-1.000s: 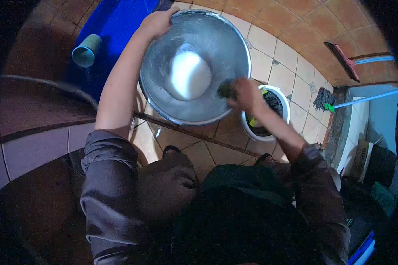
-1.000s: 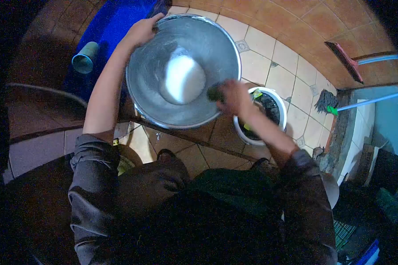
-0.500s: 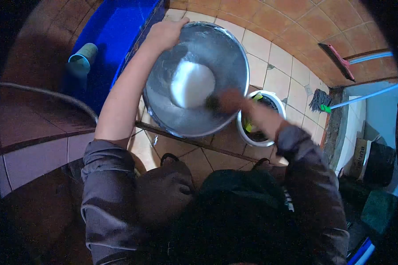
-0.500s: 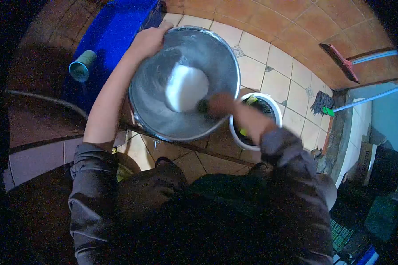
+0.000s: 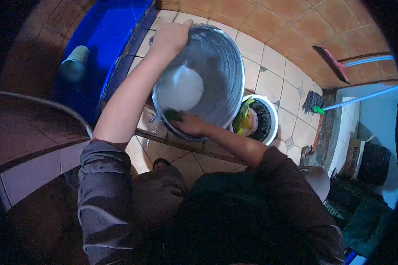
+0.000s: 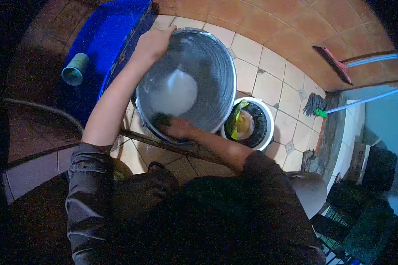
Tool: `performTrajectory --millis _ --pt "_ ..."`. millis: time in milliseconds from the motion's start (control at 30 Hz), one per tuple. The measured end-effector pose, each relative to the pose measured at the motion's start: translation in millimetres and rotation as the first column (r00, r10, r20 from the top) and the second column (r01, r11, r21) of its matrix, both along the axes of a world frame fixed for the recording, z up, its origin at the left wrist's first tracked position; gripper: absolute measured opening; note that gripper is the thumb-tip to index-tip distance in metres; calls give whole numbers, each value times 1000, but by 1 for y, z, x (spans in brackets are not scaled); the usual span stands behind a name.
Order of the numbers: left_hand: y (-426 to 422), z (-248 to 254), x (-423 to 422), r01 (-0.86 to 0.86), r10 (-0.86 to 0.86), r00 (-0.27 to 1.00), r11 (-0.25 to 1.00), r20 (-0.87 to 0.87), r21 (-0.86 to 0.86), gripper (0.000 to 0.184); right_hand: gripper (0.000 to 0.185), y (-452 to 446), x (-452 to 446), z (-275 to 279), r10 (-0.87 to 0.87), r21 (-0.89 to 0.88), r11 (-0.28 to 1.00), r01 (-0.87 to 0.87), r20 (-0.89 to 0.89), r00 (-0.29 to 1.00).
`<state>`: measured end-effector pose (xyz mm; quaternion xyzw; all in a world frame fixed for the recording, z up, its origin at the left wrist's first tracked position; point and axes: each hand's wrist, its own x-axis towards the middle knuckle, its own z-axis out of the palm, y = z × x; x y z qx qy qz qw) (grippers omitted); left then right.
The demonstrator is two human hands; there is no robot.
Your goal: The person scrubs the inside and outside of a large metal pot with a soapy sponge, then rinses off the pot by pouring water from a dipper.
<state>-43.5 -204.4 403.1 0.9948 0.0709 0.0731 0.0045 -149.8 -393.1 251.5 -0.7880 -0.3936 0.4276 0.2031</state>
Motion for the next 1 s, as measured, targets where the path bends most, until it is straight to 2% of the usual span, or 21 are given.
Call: performTrajectory --millis 33,133,167,200,233,267,300,367,400,467,533,600,633,700,767,800,833,867,900,933,1000 --pt "-1 0 1 11 -11 1000 1000 -8 -5 38 66 17 -11 21 -222 150 957 249 -172 960" --pt "6 7 -1 48 -47 999 999 -27 20 41 69 -11 4 13 113 50 993 -111 -31 993" --pt "7 8 -2 65 -64 997 997 -34 30 42 65 -36 29 7 291 -48 957 -287 119 949" --pt "7 7 -1 102 -101 995 994 -25 33 43 56 -56 68 0 312 -104 948 -299 141 940" --pt "7 3 2 135 -135 991 990 -16 35 43 52 -57 113 -16 489 -242 870 -429 528 694" --pt "7 -1 2 165 -165 986 986 -10 33 44 50 -58 157 -32 564 -430 802 -414 775 287" --pt "6 -1 6 169 -168 986 985 -23 36 44 56 -36 188 26 836 -784 535 -314 545 62" --pt "0 -1 10 180 -178 982 983 -56 33 45 51 -29 224 36 520 -568 715 -408 822 -233" --pt "3 -3 8 174 -174 984 984 -33 21 46 50 -35 214 29 458 -399 836 -376 885 79" --pt "11 -1 1 172 -173 985 985 14 12 47 46 -60 151 3 143 -85 989 -120 764 630" --pt "10 -1 -3 106 -107 993 994 41 29 46 55 -55 81 -22 227 -348 936 -62 459 859" --pt "-1 -4 -1 55 -55 997 998 48 12 45 51 -12 6 8 104 -70 993 -96 127 986" --pt "-5 1 -1 34 -34 999 999 36 2 45 53 18 -8 17 -103 92 990 111 -89 991" --pt "-3 -1 -1 30 -30 999 999 16 10 43 58 39 -11 17 -175 214 937 276 -397 901" --pt "13 -2 5 68 -68 998 996 7 55 40 61 39 -12 10 -171 296 912 285 -357 918" --pt "14 3 5 59 -59 998 998 -6 20 43 62 16 2 -18 23 353 936 18 -114 993" --pt "12 6 1 56 -57 998 998 -21 -18 45 63 -18 22 -43 211 336 909 -245 136 968" --pt "10 7 -2 53 -56 998 997 -42 -60 47 59 -25 58 -41 257 -5 965 -261 186 948" --pt "6 3 -2 73 -75 997 994 -28 -77 46 55 -33 94 -40 387 -364 883 -296 208 899" --pt "0 -3 -1 89 -90 996 992 -12 -93 45 50 -34 130 -43 633 -466 766 -444 422 649" --pt "-4 -3 5 101 -100 995 992 15 -81 45 50 -18 188 -50 638 -587 710 -389 770 3"
